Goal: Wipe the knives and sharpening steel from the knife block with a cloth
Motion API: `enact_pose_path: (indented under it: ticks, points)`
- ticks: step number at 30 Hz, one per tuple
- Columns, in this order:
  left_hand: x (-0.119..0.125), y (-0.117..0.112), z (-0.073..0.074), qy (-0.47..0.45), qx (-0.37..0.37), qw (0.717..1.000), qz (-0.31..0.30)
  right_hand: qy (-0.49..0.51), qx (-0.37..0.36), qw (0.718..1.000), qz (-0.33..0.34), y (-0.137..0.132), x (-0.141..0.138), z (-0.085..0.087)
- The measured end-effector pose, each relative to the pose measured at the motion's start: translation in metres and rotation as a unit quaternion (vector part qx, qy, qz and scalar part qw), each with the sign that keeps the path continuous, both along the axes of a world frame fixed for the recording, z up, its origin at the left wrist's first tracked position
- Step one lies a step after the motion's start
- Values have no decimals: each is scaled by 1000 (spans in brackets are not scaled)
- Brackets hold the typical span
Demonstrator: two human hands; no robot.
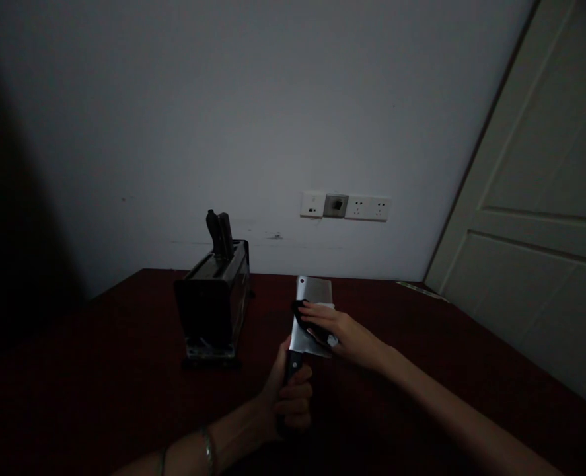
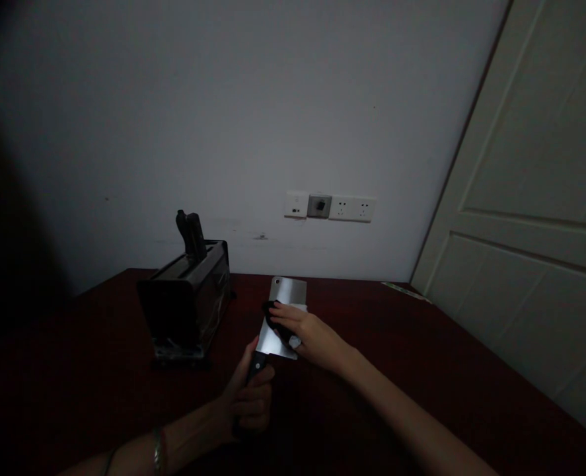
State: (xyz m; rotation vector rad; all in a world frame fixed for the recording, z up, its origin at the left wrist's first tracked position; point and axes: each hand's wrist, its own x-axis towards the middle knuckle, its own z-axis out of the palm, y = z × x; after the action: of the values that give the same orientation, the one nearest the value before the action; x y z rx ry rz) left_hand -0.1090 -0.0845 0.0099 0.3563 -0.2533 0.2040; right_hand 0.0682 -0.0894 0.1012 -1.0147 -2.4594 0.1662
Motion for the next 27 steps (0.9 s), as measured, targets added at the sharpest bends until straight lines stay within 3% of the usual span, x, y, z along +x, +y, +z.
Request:
enact_pose_path:
  ticks: [4,8,12,20,27]
  points:
    - [0,0,-2,4,-6,1000,-6,26,-60,997,46,-27,-8,-15]
    - [1,1,-6,-1,8,1000,-18,23,-63,996,58,-32,-8,-17]
    - [-1,1,-4,13,7,1000,-16,-1,-29,998,51,-14,3,-5]
    - [-1,-3,1,-3,10,999,-33,6,62,997,-48,41,39,23]
    - [1,-3,1,12,15,1000,-20,4,85,994,-69,39,37,24]
